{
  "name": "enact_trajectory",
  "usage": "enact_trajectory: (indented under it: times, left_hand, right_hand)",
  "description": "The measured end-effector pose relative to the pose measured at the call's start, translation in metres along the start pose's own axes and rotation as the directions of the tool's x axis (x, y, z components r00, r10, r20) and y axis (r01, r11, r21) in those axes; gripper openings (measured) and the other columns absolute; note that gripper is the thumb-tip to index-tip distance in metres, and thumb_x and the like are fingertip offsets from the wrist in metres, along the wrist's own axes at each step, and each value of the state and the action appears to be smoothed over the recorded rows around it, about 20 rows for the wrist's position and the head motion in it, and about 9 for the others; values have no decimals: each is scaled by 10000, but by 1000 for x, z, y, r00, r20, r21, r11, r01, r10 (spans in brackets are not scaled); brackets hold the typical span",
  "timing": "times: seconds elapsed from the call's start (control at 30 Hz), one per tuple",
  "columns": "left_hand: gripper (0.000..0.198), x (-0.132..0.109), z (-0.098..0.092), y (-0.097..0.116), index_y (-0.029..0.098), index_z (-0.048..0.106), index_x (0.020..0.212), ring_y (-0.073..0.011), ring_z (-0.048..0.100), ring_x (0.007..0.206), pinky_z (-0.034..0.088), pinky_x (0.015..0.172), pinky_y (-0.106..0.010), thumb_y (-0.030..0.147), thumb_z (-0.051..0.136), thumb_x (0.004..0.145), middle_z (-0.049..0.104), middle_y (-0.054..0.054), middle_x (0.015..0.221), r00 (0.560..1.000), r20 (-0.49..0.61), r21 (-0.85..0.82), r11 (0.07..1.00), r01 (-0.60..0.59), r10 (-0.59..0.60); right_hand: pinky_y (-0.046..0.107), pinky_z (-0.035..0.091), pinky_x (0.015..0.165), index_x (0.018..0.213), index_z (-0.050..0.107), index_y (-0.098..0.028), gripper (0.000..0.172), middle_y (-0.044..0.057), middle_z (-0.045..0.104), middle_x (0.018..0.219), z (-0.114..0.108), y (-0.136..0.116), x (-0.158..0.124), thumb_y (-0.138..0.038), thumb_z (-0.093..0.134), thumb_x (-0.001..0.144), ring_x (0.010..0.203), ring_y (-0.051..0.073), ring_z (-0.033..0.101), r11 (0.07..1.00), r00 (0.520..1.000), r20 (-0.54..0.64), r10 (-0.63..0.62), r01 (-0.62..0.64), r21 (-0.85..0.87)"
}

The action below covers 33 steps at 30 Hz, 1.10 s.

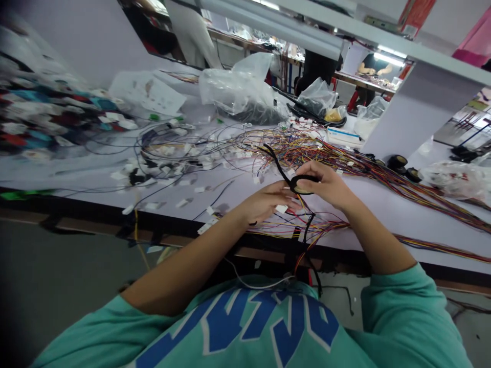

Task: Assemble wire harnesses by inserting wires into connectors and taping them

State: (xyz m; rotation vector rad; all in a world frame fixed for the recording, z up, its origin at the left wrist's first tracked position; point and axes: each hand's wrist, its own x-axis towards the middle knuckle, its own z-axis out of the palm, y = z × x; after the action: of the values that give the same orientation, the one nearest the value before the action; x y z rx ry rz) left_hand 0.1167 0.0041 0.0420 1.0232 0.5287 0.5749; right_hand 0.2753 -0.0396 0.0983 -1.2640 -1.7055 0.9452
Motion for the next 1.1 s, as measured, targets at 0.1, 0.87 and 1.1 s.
enact_trajectory:
  times: [0.1, 0.87, 1.1]
  left_hand:
    - [228, 4, -2, -2, 123, 576, 760, -119, 605, 503, 452, 535, -224, 119, 661, 548, 603, 22, 595, 998, -4, -4, 998, -56, 56]
    - [43, 16, -13, 19, 167, 658, 631, -150, 577, 764, 421, 785, -274, 162, 615, 634, 646, -9, 718, 906, 138, 576, 712, -401, 400]
    - [145, 35, -13, 4, 147, 579, 691, -76, 500, 482, 399, 511, -199, 264, 629, 623, 553, 34, 552, 981, 7, 284, 940, -189, 195]
  right_hand:
    - [211, 340, 545, 821, 526, -164, 321, -37, 488, 658, -2, 0, -8, -416, 662, 675, 579, 68, 435, 1000, 996, 83, 12, -12, 6]
    - [321, 470, 722, 844, 546, -151, 181, 52, 620, 848, 16, 80, 12, -283, 484, 738, 785, 152, 575, 943, 998, 44, -36, 48, -330]
    - [395, 427, 862, 1106, 493, -172, 320, 127, 591, 1100, 11, 55, -32, -228, 478, 791, 1039, 200, 537, 603, 893, 40, -448, 335, -724]
